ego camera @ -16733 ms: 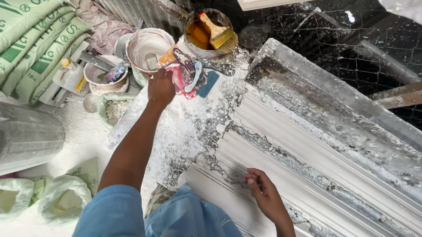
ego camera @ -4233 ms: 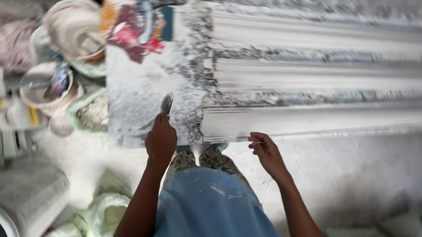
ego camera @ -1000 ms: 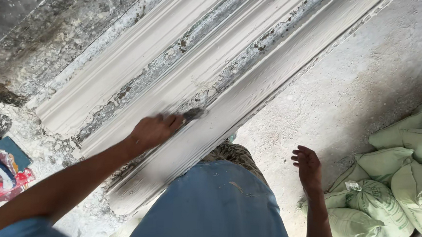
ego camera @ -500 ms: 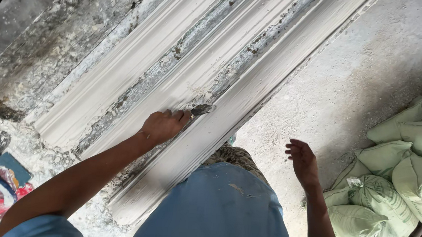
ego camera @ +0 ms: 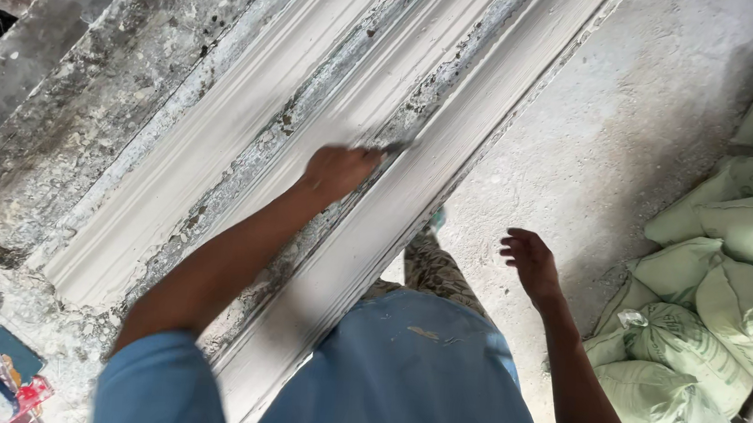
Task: The person wipes a cloth over long decorative plaster moldings, then uses a small scraping tool to remove dried plaster residue from the grooves and surfaces of the moldings, working along several pieces laid on the workshop floor and table.
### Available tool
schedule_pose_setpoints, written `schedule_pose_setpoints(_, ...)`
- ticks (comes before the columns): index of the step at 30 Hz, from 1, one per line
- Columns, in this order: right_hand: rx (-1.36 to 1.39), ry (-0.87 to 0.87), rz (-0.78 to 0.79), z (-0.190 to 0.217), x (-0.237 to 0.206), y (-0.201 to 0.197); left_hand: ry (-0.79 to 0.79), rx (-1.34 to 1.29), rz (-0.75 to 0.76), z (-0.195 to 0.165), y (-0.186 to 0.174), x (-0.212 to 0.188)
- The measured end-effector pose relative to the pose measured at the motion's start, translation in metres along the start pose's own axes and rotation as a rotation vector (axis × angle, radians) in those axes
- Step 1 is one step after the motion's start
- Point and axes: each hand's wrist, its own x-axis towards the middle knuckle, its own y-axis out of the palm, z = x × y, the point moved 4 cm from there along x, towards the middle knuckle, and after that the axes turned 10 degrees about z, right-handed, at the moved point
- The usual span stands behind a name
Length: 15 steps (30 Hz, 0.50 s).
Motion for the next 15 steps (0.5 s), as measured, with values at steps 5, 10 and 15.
schedule_pose_setpoints(5,0.066,0.154,-0.064,-0.029,0.008,-0.041,-0.031,0.119,0.003,0.009,0.024,-0.047)
schedule_pose_setpoints(10,-0.034,0.078,0.067,0.004,0.098,-0.094,-0.08,0.133,0.055,0.008,0.003,0.086)
schedule_pose_setpoints(15,-0.175,-0.002,0.193,0.063,0.227,-0.154,-0.122,0.189,0.021,0.004,-0.057,0.221)
